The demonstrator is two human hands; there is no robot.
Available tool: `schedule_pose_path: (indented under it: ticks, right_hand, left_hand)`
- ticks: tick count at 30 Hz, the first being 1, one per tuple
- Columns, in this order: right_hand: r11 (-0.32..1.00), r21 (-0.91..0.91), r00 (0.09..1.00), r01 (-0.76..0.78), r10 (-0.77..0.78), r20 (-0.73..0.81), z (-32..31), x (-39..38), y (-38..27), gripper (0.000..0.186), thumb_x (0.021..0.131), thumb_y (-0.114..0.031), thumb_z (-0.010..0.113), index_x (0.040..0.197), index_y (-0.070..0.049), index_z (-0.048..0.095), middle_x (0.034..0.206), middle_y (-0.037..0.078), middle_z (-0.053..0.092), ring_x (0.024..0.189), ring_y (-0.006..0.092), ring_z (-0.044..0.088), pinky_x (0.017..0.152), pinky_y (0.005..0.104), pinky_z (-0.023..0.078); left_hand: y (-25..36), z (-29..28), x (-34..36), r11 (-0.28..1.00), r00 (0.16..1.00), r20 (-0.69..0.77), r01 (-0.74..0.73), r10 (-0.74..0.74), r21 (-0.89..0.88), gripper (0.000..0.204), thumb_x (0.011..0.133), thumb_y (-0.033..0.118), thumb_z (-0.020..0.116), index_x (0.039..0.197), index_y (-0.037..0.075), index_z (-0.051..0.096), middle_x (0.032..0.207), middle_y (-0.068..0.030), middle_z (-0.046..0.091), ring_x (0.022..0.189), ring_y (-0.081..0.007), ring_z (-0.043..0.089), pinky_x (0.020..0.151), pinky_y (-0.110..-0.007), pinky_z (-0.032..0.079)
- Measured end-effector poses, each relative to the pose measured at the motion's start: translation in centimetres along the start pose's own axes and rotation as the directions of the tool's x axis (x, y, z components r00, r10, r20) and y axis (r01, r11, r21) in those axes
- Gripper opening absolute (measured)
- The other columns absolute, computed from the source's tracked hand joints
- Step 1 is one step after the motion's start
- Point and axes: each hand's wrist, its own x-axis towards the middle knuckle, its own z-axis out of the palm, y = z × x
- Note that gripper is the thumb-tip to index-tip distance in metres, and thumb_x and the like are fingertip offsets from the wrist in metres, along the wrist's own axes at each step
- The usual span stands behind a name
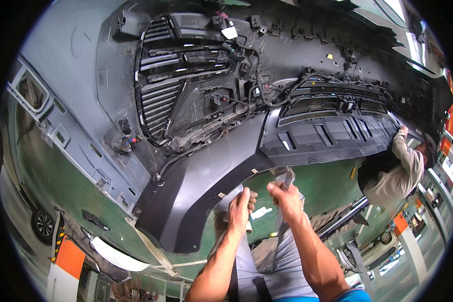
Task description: The person removes a car bumper from the vehicle using a screwdriver and hands, then works on the detached bumper on the floor, prying and adjusting clips and panels. The person handles the bumper and a plastic underbody panel, using tools to detach and reposition components.
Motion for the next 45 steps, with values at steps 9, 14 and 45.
schedule_pose_path:
  ticks: [9,14,45]
  right_hand:
    - [0.631,-0.502,0.772,0.591,-0.622,0.127,0.3,-10.2,0.2,0.023,0.084,-0.02,0.077,0.102,-0.009,0.07,0.086,0.011,0.061,0.075,0.0343,0.066,0.064,0.0435,0.053]
    - [0.61,-0.467,0.709,0.64,-0.703,0.055,-2.4,-15.5,1.6,0.016,0.084,-0.019,0.074,0.096,-0.01,0.068,0.087,0.01,0.062,0.077,0.0337,0.067,0.065,0.0428,0.055]
    - [-0.08,0.763,0.747,0.641,-0.165,-0.644,-54.8,-41.6,31.1,0.018,0.082,-0.003,0.079,0.098,0.002,0.073,0.083,0.008,0.073,0.07,0.0131,0.066,0.059,0.0243,0.049]
  left_hand:
    - [0.6,1.8,-7.2,0.955,0.965,0.262,0.056,0.023,-0.291,0.046,0.109,0.031,0.046,0.136,-0.005,0.054,0.125,-0.0134,0.062,0.112,-0.0213,0.061,0.1,-0.034,0.048]
    - [0.8,2.9,-12.3,0.993,0.946,0.323,0.038,-0.001,-0.109,0.038,0.108,0.022,0.041,0.134,-0.003,0.054,0.129,-0.013,0.061,0.116,-0.024,0.059,0.103,-0.039,0.046]
    - [-34.7,50.0,-43.8,0.183,0.533,0.758,-0.759,-0.376,0.625,0.031,0.092,0.008,0.074,0.12,-0.004,0.066,0.109,-0.0094,0.072,0.095,-0.0132,0.067,0.085,-0.027,0.054]
